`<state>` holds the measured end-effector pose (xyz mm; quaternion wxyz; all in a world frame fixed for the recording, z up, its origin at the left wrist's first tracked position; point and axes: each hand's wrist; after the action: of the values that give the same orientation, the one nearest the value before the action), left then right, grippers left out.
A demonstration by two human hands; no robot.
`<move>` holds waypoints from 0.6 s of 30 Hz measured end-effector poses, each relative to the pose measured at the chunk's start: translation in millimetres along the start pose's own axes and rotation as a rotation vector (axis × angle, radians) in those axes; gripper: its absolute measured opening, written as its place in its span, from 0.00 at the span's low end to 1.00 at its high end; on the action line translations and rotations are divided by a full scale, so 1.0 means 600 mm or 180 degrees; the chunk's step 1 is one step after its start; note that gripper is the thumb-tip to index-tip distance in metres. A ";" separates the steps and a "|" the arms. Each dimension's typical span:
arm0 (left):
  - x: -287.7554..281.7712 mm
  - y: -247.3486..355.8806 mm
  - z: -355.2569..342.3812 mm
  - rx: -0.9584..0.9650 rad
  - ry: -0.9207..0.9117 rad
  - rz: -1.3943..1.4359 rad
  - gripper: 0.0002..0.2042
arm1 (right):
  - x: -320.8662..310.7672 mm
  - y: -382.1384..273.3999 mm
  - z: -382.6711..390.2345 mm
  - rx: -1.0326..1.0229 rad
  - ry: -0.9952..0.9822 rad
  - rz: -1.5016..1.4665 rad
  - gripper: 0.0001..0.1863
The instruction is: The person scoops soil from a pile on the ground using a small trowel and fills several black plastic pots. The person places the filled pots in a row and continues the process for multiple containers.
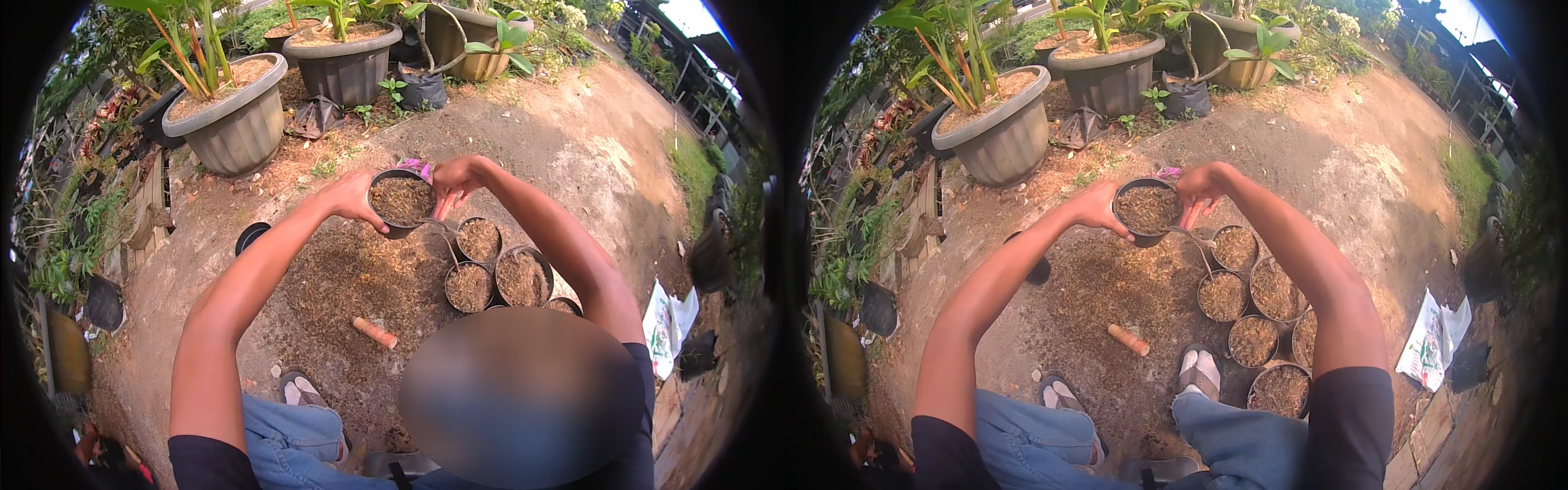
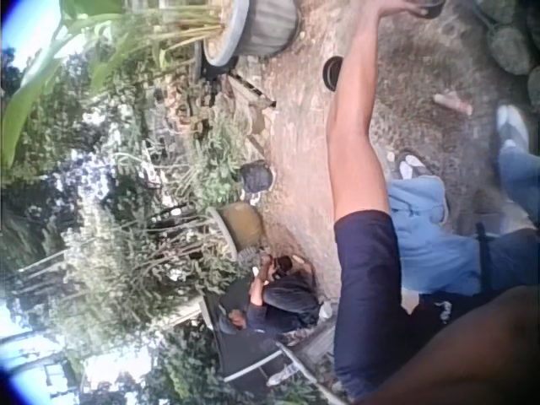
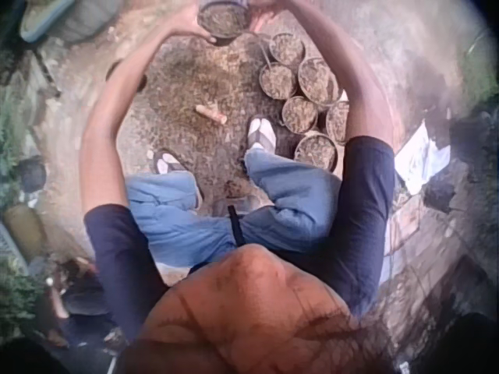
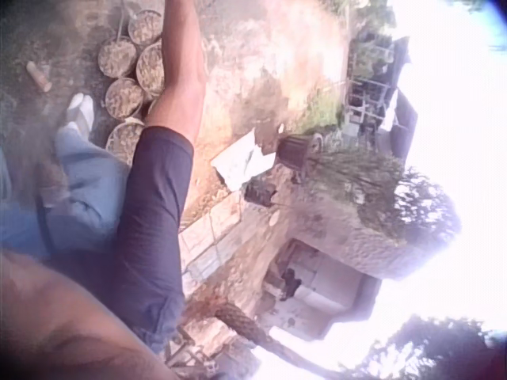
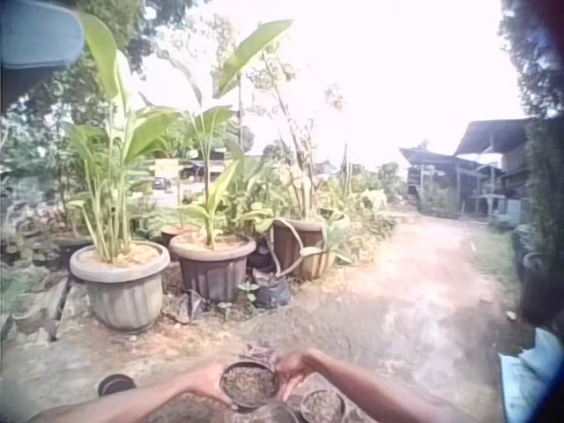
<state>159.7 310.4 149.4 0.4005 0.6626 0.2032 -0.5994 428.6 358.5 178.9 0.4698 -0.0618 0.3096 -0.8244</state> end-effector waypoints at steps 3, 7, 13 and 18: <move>0.086 -0.057 -0.070 -0.0379 -0.0069 -0.0091 0.52 | -0.031 0.048 -0.077 -0.0153 0.0250 -0.0056 0.13; 0.163 -0.078 -0.131 -0.0606 -0.0355 0.0134 0.55 | -0.057 0.113 -0.146 -0.0471 0.0839 -0.0013 0.08; 0.241 -0.029 -0.211 -0.1004 0.0016 0.0031 0.57 | -0.083 0.197 -0.199 -0.0814 0.2194 0.0162 0.16; 0.273 0.004 -0.248 -0.1095 -0.0308 -0.0010 0.56 | -0.097 0.286 -0.257 -0.0632 0.2805 0.0570 0.20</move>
<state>287.8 389.7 -12.6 0.5164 0.5543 0.2843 -0.5876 526.6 412.6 -31.3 0.3545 0.2770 0.5614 -0.6946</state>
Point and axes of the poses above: each hand's wrist, its own z-axis away from the middle knuckle, its own x-axis out of the palm, y = z × x, and after that the axes turned 12 degrees about -z, right-handed
